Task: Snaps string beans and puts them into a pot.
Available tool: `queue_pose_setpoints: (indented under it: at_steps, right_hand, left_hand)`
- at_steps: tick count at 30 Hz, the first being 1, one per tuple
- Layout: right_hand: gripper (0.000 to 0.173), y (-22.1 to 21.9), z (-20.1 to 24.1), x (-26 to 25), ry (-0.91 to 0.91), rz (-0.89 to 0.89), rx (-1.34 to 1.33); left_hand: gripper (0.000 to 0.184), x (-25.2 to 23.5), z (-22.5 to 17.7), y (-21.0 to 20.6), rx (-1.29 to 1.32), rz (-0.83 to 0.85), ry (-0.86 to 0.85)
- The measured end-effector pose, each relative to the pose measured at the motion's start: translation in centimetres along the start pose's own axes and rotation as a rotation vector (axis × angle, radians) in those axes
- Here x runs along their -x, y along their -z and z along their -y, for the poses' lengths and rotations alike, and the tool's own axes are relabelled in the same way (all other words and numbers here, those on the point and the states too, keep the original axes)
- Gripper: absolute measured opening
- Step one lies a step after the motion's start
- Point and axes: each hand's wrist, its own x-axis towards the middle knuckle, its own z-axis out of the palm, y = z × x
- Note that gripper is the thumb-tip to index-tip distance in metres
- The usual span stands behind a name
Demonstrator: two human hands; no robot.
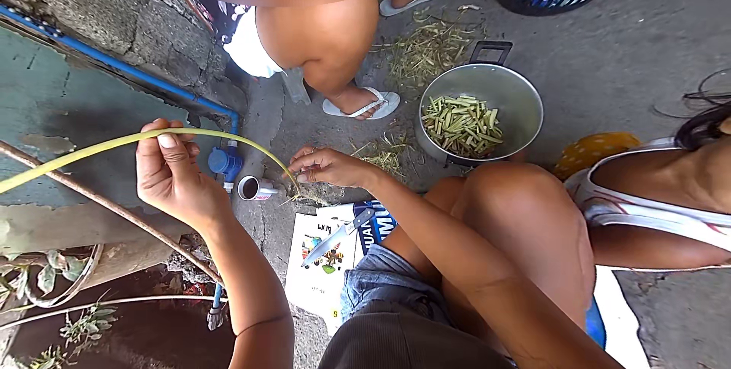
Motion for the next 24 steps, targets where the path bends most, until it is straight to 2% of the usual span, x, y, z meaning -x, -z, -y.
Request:
queue_pose_setpoints:
  at_steps: [4, 7, 11, 14, 18, 24]
  right_hand:
    - [0.006, 0.2, -0.5, -0.1, 0.035, 0.025, -0.001]
    - [0.005, 0.3, -0.7, -0.1, 0.055, 0.019, 0.007]
    - [0.005, 0.7, -2.0, 0.0, 0.031, -0.101, 0.124]
    - [0.004, 1.8, -5.5, 0.2, -0.008, -0.193, 0.296]
    - [0.005, 3.8, -11.0, 1.0, -0.204, -0.244, 0.476]
    - [0.017, 6.1, -13.4, 3.3, -0.705, -0.239, 0.596]
  left_hand:
    - [0.02, 0.2, 0.0, -0.2, 0.017, 0.025, -0.005]
    - [0.02, 0.1, 0.1, 0.1, 0.011, 0.012, -0.008]
    - [0.02, -0.2, 0.0, 0.7, -0.014, -0.041, -0.017]
    - [0.022, -0.7, -0.3, 1.3, -0.033, -0.106, -0.022]
    - [0.022, -1.8, -0.4, 2.7, -0.058, -0.137, -0.057]
    - [0.021, -3.6, -0.7, 4.6, -0.088, -0.262, -0.05]
